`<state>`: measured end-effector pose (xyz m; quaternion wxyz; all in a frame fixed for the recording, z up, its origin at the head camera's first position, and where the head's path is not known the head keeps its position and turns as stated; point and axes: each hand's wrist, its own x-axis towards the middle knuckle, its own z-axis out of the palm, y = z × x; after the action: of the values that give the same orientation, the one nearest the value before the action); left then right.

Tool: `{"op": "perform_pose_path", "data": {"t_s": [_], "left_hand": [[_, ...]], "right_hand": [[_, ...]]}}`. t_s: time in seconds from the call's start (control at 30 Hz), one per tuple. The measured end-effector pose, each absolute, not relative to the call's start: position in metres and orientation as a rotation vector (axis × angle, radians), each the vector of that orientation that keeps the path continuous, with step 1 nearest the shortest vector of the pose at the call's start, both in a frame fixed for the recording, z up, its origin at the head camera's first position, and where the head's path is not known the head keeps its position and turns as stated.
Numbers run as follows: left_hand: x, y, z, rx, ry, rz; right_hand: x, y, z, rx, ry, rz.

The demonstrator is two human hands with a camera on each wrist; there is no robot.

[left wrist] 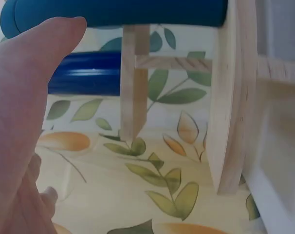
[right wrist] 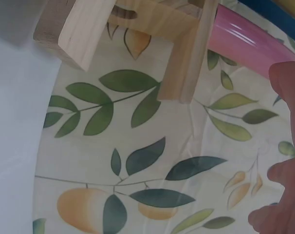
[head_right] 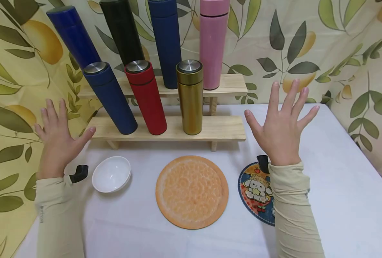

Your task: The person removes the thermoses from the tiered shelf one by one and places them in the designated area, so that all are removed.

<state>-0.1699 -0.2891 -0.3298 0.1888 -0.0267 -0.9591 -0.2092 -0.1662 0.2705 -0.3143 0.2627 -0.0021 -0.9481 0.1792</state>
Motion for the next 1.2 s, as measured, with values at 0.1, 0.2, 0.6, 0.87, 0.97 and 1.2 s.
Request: {"op": "perform_pose_path", "data": {"t_s": [0.1,0.2,0.6,0.87,0.97,1.2], "left_hand": [[-0.172,-0.298,-0.331,-0.098,-2.709,-0.584],[-0.173,-0.306,-0.335,-0.130,-2.719,-0.608],[-0.199,-0.328,-0.371,-0.299,-2.831,-0.610],[-0.209,-0.324,-0.387,-0.433,-2.899,-0.754],[-0.209,-0.324,-0.390,-0.428,-2.969,-0.753],[-0.206,-0.322,-0.395,-0.379,-3.014,-0.764]], "right_hand": [[-0.167,0.271,-0.312,-0.004,-2.561,0.489],[-0.167,0.272,-0.309,-0.002,-2.560,0.494],[-0.164,0.273,-0.305,0.006,-2.576,0.539],[-0.164,0.272,-0.305,0.020,-2.595,0.563],[-0.164,0.270,-0.305,0.048,-2.609,0.617],[-0.164,0.266,-0.305,0.115,-2.626,0.751]]}}
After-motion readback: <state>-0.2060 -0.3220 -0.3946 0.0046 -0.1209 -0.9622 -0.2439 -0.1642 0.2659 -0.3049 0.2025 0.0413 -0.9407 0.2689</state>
